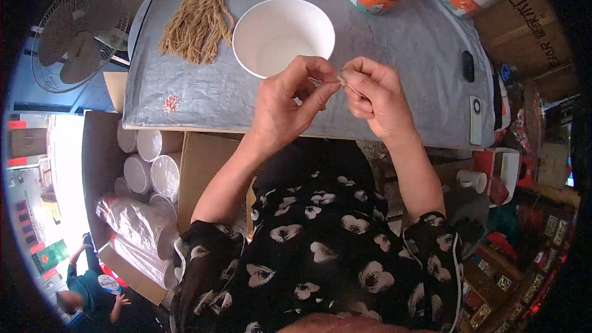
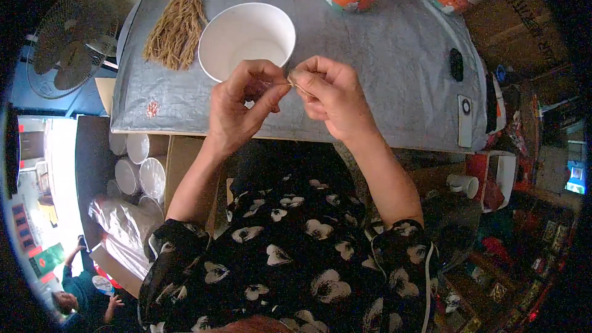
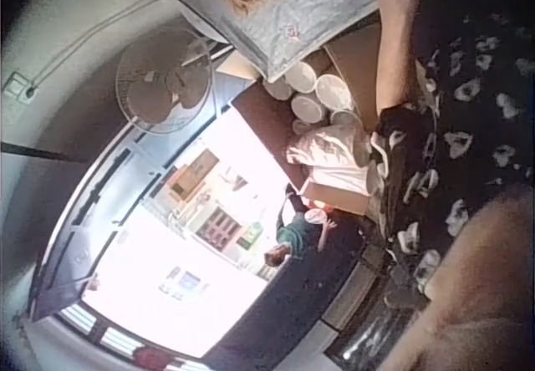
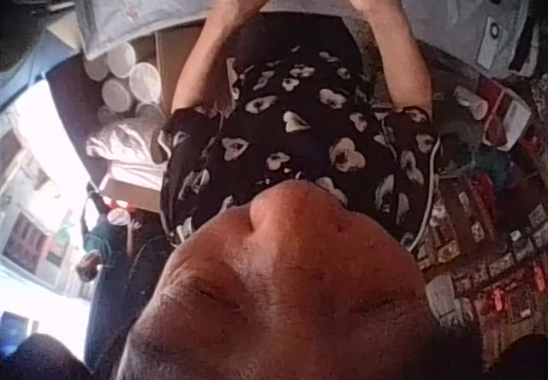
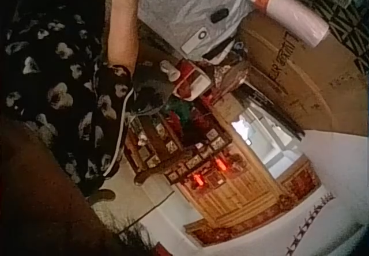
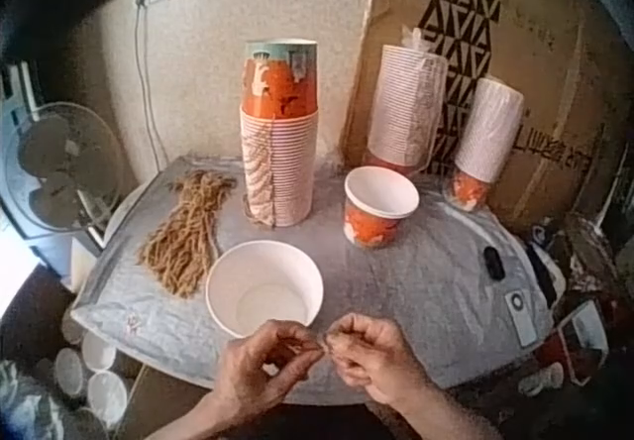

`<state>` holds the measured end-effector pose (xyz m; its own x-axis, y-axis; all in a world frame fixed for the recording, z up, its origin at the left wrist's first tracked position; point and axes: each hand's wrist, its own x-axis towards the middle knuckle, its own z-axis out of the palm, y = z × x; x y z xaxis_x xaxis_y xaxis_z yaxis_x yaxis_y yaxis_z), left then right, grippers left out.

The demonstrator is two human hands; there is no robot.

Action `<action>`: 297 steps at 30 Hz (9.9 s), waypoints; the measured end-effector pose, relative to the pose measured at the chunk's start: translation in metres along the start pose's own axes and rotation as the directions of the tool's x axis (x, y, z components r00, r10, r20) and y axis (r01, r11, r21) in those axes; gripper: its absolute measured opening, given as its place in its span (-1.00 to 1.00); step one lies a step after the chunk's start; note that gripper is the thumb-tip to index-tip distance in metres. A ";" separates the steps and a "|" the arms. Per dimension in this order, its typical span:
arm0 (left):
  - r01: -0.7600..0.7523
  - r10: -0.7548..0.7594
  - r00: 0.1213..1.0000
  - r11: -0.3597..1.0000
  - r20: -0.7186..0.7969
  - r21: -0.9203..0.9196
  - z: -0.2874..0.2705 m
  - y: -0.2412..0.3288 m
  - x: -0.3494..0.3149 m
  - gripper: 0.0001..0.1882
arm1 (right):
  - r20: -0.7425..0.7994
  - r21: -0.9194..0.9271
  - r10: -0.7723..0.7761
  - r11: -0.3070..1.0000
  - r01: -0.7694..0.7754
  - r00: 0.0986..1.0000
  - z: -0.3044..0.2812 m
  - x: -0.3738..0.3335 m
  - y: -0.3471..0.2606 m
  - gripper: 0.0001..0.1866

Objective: Attaching string handles to paper buckets and stacking them.

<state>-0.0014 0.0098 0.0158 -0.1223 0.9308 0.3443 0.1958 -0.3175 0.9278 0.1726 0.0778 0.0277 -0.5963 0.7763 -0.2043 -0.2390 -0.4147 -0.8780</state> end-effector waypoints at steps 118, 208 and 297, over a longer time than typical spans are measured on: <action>0.347 -0.298 0.936 0.873 0.190 -0.342 -0.005 -0.012 -0.005 -0.89 | 0.092 -0.360 -0.037 0.930 0.067 0.995 -0.012 -0.005 0.003 -0.89; 0.473 -0.380 0.880 0.763 0.285 -0.441 -0.008 -0.014 -0.004 -0.80 | -0.121 -0.455 -0.297 0.865 0.213 0.947 -0.004 -0.007 0.016 -0.83; 0.398 -0.318 0.882 0.898 0.347 -0.189 -0.015 0.001 0.020 -0.75 | -0.054 -0.392 -0.274 0.890 0.232 0.960 -0.021 -0.011 0.023 -0.80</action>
<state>-0.0180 0.0249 0.0257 0.1669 0.9851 -0.0413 -0.0571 0.0515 0.9970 0.1899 0.0697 0.0006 -0.4659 0.8846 0.0215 -0.0507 -0.0024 -0.9987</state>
